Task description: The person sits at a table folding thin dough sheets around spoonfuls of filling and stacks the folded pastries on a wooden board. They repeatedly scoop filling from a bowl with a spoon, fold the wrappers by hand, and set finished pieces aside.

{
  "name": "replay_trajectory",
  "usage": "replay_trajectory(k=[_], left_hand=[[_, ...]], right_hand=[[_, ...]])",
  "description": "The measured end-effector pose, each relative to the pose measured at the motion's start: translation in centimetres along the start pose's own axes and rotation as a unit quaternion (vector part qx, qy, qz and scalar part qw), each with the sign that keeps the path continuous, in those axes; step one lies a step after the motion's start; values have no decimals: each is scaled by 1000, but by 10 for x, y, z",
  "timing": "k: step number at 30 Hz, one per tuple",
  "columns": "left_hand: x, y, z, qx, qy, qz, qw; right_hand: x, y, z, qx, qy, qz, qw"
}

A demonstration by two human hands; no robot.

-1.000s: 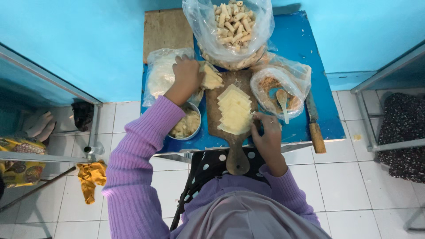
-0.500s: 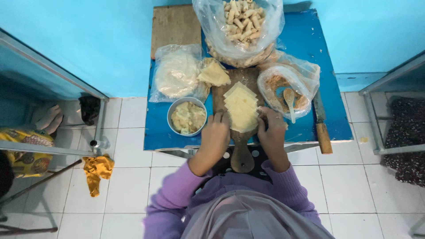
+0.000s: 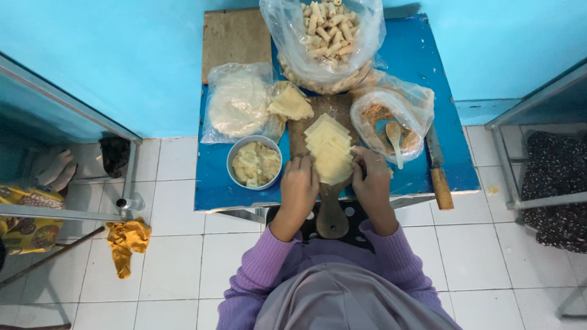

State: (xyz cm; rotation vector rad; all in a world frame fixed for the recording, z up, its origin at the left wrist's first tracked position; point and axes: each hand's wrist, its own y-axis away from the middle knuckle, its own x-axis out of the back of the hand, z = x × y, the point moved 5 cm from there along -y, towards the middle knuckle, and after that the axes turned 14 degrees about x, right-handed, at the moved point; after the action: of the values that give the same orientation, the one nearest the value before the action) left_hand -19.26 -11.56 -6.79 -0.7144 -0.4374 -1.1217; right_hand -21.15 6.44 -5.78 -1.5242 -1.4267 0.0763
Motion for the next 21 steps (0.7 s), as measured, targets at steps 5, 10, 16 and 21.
replay_trajectory(k=[5, 10, 16, 21], left_hand=[[2, -4, 4, -6, 8, -2, 1000], [13, -6, 15, 27, -31, -14, 999], [81, 32, 9, -36, 108, 39, 993], [129, 4, -48, 46, -31, 131, 990]], right_hand=[[3, -1, 0, 9, 30, -11, 999], [6, -7, -4, 16, 30, -3, 999], [0, -26, -39, 103, -54, -80, 990], [-33, -39, -73, 139, -142, -237, 951]])
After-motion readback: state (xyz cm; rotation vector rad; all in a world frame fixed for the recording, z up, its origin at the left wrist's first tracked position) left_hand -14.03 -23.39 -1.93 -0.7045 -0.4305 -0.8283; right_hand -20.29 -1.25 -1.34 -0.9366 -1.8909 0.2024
